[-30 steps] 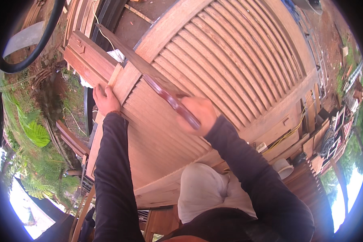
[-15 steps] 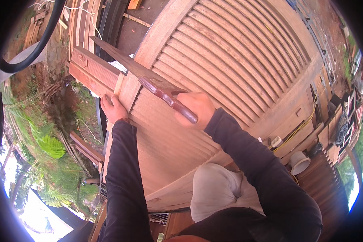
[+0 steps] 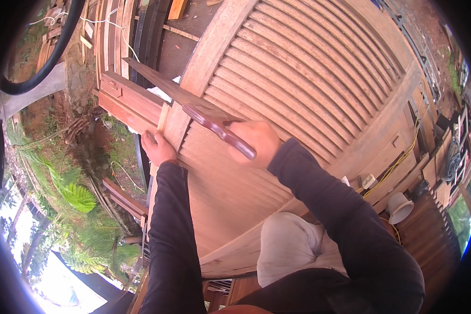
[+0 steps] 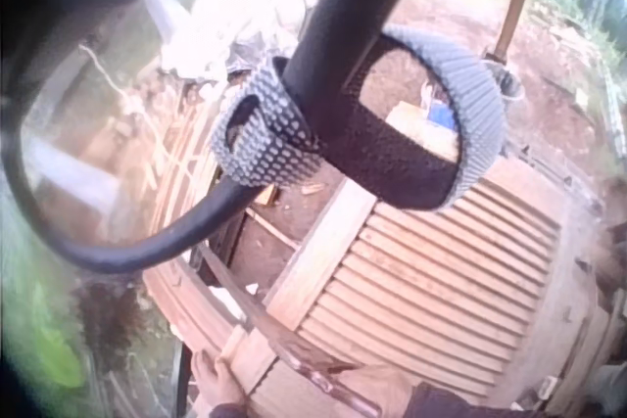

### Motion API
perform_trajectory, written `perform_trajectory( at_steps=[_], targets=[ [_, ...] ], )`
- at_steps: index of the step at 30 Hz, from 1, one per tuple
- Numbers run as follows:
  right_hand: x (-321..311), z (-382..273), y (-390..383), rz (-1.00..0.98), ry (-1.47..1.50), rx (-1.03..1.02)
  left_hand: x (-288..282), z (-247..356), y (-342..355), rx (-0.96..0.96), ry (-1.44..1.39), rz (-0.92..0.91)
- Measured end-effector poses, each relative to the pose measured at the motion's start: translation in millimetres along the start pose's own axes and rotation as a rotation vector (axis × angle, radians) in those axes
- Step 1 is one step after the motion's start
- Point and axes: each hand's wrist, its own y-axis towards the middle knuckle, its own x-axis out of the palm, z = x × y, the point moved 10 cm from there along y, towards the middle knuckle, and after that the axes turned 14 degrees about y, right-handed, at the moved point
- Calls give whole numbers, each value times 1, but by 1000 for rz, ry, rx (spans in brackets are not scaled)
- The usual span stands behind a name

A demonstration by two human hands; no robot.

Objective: The person measures and marks a wooden slatted panel using a square and pencil, then uses a hand saw to cut along the marked line. The person repositions the panel and continues sawing to complete the cut.

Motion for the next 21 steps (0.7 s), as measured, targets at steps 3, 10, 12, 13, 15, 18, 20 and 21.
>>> perform_trajectory(
  at_steps=[3, 10, 12, 13, 15, 18, 20, 21],
  targets=[
    [-20, -12, -71, 1, -110, 43, 0, 1, -4, -45, 35, -27],
    [-22, -3, -75, -15, -112, 11, -2, 2, -8, -32, 53, -65],
    [-1, 7, 1, 26, 20, 28, -1, 11, -2, -30, 36, -54],
    [4, 12, 17, 60, 43, 53, 3, 9, -1, -33, 22, -49],
    [-2, 6, -2, 31, 42, 50, 2, 4, -3, -35, 22, -48],
    [-29, -26, -85, -43, -85, 79, 1, 0, -7, -46, 32, -38],
    [-52, -49, -135, -26, -96, 103, -2, 0, -8, -34, 47, -49],
    [-59, -49, -140, 2, 6, 125, 1, 0, -5, -25, 38, -40]
  ],
)
